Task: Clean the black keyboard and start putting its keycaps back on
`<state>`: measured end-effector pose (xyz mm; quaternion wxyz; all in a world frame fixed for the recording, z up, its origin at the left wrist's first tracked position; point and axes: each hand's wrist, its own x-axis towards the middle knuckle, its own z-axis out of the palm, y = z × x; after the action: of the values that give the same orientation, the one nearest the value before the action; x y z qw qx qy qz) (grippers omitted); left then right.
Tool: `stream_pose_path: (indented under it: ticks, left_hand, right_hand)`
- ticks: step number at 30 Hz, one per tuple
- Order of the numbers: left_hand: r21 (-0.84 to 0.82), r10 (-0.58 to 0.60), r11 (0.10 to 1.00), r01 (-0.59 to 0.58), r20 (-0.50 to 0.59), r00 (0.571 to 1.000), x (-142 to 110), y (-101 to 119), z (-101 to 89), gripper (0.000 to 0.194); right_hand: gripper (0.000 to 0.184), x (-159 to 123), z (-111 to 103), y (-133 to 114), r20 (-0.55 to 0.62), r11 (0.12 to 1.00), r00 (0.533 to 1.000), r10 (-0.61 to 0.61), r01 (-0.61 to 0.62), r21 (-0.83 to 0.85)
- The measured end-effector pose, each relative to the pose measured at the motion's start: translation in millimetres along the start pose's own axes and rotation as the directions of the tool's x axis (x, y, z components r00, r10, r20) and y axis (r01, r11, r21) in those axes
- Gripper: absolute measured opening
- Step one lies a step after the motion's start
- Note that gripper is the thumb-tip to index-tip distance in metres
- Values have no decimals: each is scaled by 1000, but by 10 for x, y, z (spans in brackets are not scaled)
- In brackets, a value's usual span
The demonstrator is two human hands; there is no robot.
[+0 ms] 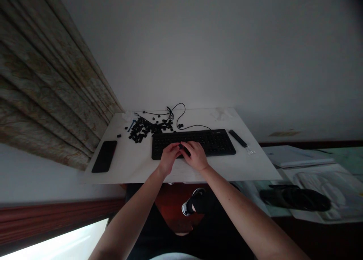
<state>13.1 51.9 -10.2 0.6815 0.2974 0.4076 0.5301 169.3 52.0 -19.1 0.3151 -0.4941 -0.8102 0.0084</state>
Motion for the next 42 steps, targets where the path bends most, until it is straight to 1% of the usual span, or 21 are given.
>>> stream_pose_path:
  ticks: [6, 11, 17, 22, 27, 30, 34, 36, 38, 40, 42]
  left_hand:
    - [-11, -13, 1000, 12, -22, 1000, -24, -40, 24, 17]
    - [-50, -29, 998, 28, -16, 999, -35, -47, 13, 20]
    - [-55, -28, 998, 28, 0, 1000, -87, -96, -1, 28]
    - [24, -42, 999, 41, 45, 998, -166, -109, -46, 36]
    - [94, -36, 995, 28, 79, 996, -194, -86, -52, 37]
    - [189, -6, 982, -10, 82, 997, -196, -93, -37, 42]
    - [316, 19, 947, -51, 103, 994, -230, -123, -54, 49]
    - [389, 15, 919, -66, 132, 991, -262, -106, -106, 49]
    - [497, 67, 858, -128, 139, 988, -289, -40, -208, 44]
    - [624, 202, 746, -235, 123, 971, -300, 83, -372, 34]
    - [742, 374, 588, -322, 104, 922, -288, 243, -590, 23]
  right_hand:
    - [33, 0, 11, 11, 20, 1000, 1000, 3, -3, 3]
    - [33, 11, 10, -4, 43, 1000, 999, 16, -16, -3]
    - [29, 23, 37, 13, -11, 1000, 1000, -12, 12, -23]
    - [24, 24, 63, 29, -32, 1000, 999, -8, 8, -10]
    - [20, 5, 66, 18, -70, 998, 996, -57, 60, 34]
    - [18, -30, 73, 18, -101, 995, 992, -71, 78, 65]
    - [17, -111, 85, 4, -102, 988, 993, -60, 74, 133]
    - [18, -160, 88, -31, -114, 981, 993, -20, 41, 190]
    - [21, -206, 88, -87, -121, 969, 991, 50, -19, 245]
    - [25, -240, 86, -155, -122, 955, 985, 122, -83, 284]
    - [26, -252, 90, -228, -121, 940, 978, 172, -126, 316]
